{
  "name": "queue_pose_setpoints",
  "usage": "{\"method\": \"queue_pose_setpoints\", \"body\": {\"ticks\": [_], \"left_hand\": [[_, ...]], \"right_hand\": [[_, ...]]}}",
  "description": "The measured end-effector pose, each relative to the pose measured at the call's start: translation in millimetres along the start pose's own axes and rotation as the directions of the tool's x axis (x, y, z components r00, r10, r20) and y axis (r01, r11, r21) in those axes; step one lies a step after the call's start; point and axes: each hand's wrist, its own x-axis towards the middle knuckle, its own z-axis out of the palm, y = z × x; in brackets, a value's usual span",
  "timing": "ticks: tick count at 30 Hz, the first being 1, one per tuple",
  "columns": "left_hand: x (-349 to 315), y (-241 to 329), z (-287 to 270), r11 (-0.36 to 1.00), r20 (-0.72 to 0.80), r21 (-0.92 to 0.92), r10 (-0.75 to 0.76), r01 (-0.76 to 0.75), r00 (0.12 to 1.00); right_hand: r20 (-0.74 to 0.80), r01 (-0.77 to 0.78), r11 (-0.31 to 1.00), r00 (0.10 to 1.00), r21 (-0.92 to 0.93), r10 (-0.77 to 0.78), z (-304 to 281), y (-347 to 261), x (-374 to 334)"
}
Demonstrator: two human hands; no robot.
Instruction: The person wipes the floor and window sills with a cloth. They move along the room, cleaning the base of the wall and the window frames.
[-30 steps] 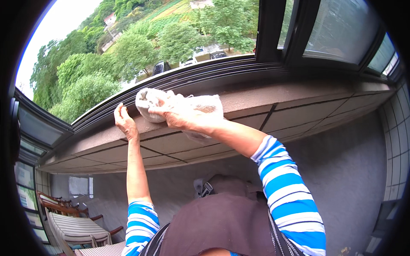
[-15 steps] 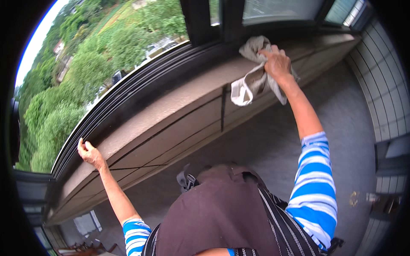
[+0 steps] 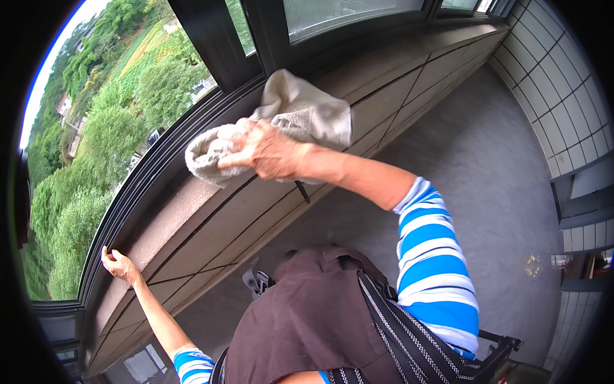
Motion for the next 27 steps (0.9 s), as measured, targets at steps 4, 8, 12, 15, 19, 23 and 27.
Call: {"method": "queue_pose_setpoints", "body": {"ticks": [4, 8, 12, 15, 19, 23, 27], "left_hand": [[0.0, -0.3, -0.9, 0.999, -0.013, 0.028, 0.024, -0.023, 1.0], [-0.6, -1.0, -0.8, 1.0, -0.02, 0.005, 0.001, -0.001, 1.0], [-2.7, 1.0, -0.2, 0.999, -0.03, -0.013, -0.049, 0.049, 0.998], [-3.4, 7.9, -1.4, 0.997, -0.038, -0.03, -0.077, 0.076, 0.996], [-4.9, 23.5, -6.0, 0.997, -0.053, -0.041, -0.072, 0.07, 0.996], [-5.2, 33.7, -10.9, 0.984, -0.031, -0.082, -0.161, 0.158, 0.987], [-8.7, 34.9, -11.9, 0.954, -0.055, -0.25, -0.185, 0.166, 0.981]], "right_hand": [[0.24, -0.198, 0.98, 0.953, 0.031, 0.185, 18.0, 22.0, 2.5], [0.093, -0.163, 0.981, 0.98, -0.107, 0.173, -0.6, 87.6, -48.4], [0.083, -0.396, 0.819, 0.88, -0.416, 0.467, -72.7, 178.0, -129.0], [0.045, -0.659, 0.362, 0.447, -0.659, 0.894, -141.4, 236.5, -168.4], [-0.102, -0.698, 0.511, 0.635, -0.502, 0.766, -173.3, 233.8, -146.3], [-0.021, -0.574, 0.81, 0.817, -0.119, 0.576, -139.1, 130.6, -59.4], [0.066, -0.301, 0.899, 0.953, 0.317, 0.296, -103.3, 23.6, 52.5]]}}
